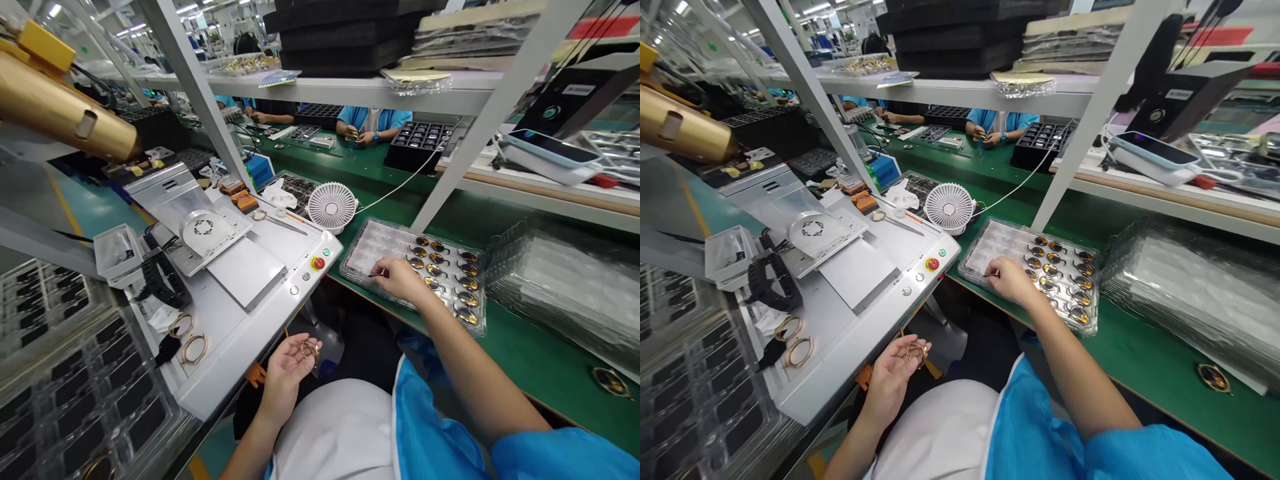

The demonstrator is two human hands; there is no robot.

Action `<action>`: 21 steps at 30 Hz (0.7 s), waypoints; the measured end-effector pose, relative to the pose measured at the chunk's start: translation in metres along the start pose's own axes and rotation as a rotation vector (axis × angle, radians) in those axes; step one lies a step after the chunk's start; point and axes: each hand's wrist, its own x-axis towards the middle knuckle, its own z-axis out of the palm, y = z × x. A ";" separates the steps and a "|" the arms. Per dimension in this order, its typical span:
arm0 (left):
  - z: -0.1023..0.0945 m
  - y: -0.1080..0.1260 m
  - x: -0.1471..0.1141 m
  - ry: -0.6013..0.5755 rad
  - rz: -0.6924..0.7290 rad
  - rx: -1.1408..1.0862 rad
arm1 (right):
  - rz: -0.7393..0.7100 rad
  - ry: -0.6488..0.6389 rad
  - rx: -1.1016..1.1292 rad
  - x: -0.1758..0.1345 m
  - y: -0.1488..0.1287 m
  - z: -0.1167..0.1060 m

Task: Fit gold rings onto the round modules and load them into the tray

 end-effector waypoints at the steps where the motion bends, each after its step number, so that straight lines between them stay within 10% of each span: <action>1: 0.002 0.005 -0.001 -0.043 -0.021 -0.018 | -0.151 0.004 0.106 -0.007 -0.009 0.002; 5: 0.012 0.026 -0.002 -0.284 -0.102 -0.097 | -0.755 -0.086 0.558 -0.035 -0.057 0.015; 8: 0.015 0.039 -0.002 -0.379 -0.104 -0.128 | -0.900 -0.106 0.666 -0.044 -0.085 0.024; 21: 0.003 0.045 -0.013 -0.262 0.056 0.043 | -0.311 -0.105 0.930 -0.061 -0.109 0.070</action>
